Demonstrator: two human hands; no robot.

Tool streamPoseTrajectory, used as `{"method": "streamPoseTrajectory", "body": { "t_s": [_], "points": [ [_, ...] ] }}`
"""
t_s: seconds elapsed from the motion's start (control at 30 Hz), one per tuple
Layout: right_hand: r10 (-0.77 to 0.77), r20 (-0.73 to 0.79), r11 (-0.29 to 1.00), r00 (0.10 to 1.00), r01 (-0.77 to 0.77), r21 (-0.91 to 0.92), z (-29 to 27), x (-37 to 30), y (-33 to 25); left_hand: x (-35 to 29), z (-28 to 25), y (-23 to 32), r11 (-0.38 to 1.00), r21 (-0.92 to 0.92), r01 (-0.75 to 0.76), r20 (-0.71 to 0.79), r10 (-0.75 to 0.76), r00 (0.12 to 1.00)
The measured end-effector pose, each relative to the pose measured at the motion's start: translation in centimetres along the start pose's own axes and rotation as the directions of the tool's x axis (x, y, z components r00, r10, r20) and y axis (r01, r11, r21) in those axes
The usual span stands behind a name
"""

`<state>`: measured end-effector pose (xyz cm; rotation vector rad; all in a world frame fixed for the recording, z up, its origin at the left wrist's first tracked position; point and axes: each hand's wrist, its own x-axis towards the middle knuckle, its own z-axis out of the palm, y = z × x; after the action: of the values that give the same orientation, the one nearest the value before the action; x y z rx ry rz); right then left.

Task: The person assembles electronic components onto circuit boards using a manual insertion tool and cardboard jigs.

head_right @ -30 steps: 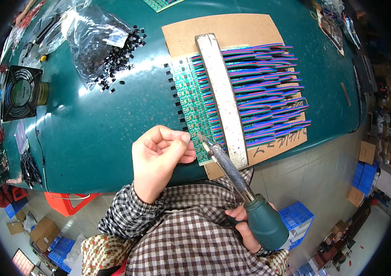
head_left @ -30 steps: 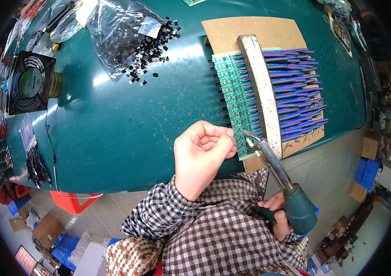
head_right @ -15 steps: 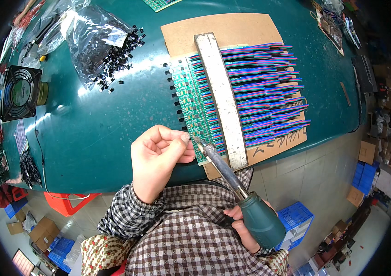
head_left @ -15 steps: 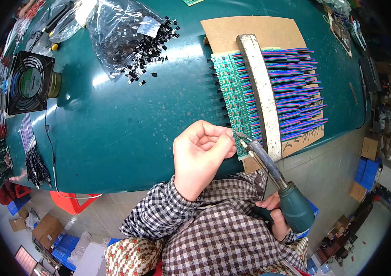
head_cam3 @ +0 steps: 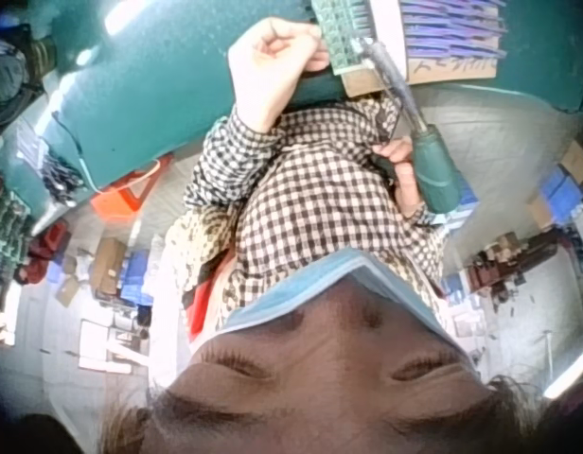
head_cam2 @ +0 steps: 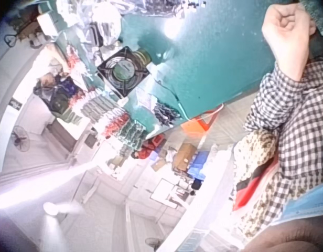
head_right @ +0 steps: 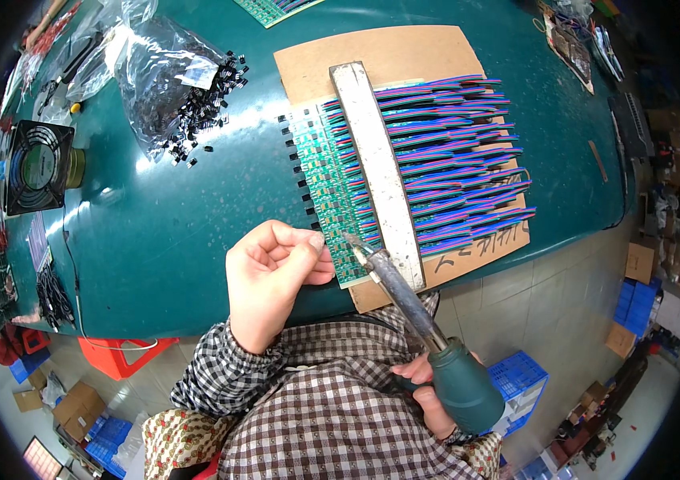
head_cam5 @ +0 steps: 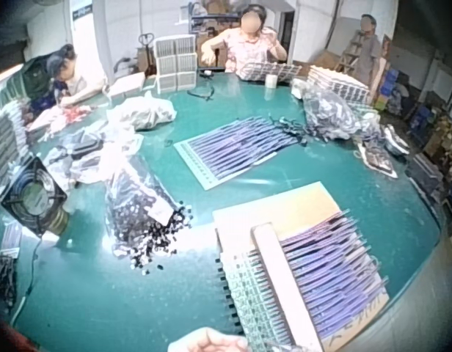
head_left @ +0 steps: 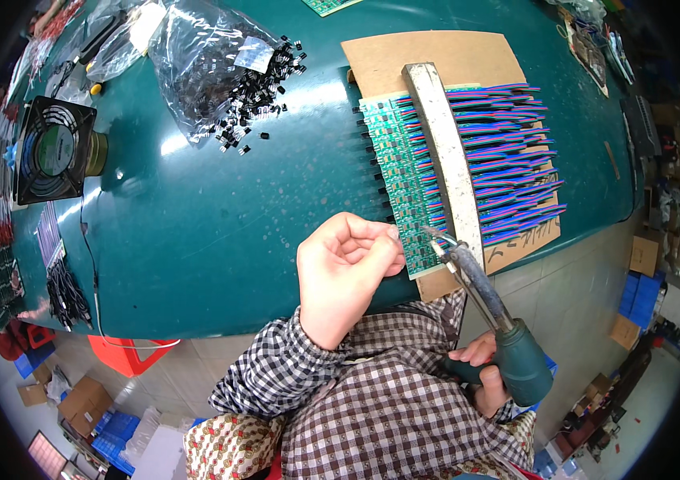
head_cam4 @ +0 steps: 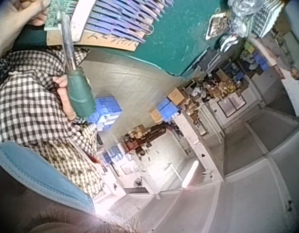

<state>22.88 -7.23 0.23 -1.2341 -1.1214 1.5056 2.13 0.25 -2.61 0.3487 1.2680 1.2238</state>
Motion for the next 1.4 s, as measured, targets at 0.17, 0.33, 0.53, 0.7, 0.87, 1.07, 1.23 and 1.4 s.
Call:
{"method": "streamPoseTrajectory", "body": {
  "t_s": [0.17,0.33,0.53,0.7,0.87,1.07,1.23,1.4],
  "points": [
    [-0.147,-0.168,0.968,0.975,0.177,0.179,-3.0,1.9,-1.2,-0.4,0.3,0.0,0.995,0.070,-0.078,-0.011,0.079,0.997],
    [-0.431,-0.527,0.877,0.733,0.477,-0.054,-9.0,8.9,-6.5,-0.6,0.6,0.3,0.985,0.164,-0.049,-0.090,0.065,0.994],
    [-0.753,-0.486,0.657,0.443,0.490,-0.572,-17.7,20.4,-10.6,-0.8,0.5,0.0,0.988,0.146,-0.048,-0.038,0.055,0.998],
    [-0.534,-0.614,0.840,0.581,0.447,-0.307,-19.2,28.5,-9.4,-1.1,-0.1,0.8,0.990,0.139,-0.019,-0.055,0.027,0.998],
    [-0.411,-0.523,0.911,0.747,0.350,-0.217,-15.1,22.6,-10.0,-1.1,-0.8,0.5,0.994,0.104,-0.040,0.017,0.039,0.999],
    [-0.268,-0.403,0.961,0.875,0.275,-0.040,-12.1,10.1,-6.5,-0.7,-4.6,4.0,0.739,0.547,-0.394,-0.050,0.498,0.866],
    [-0.218,-0.212,0.975,0.953,0.224,0.006,-5.8,6.7,-3.9,5.3,-7.8,7.4,0.180,0.919,-0.349,0.147,0.666,0.731],
    [-0.209,-0.137,0.956,0.968,0.232,0.181,-3.1,5.6,-2.9,6.7,-7.7,7.3,-0.042,0.936,-0.351,0.272,0.720,0.638]
  ]
}}
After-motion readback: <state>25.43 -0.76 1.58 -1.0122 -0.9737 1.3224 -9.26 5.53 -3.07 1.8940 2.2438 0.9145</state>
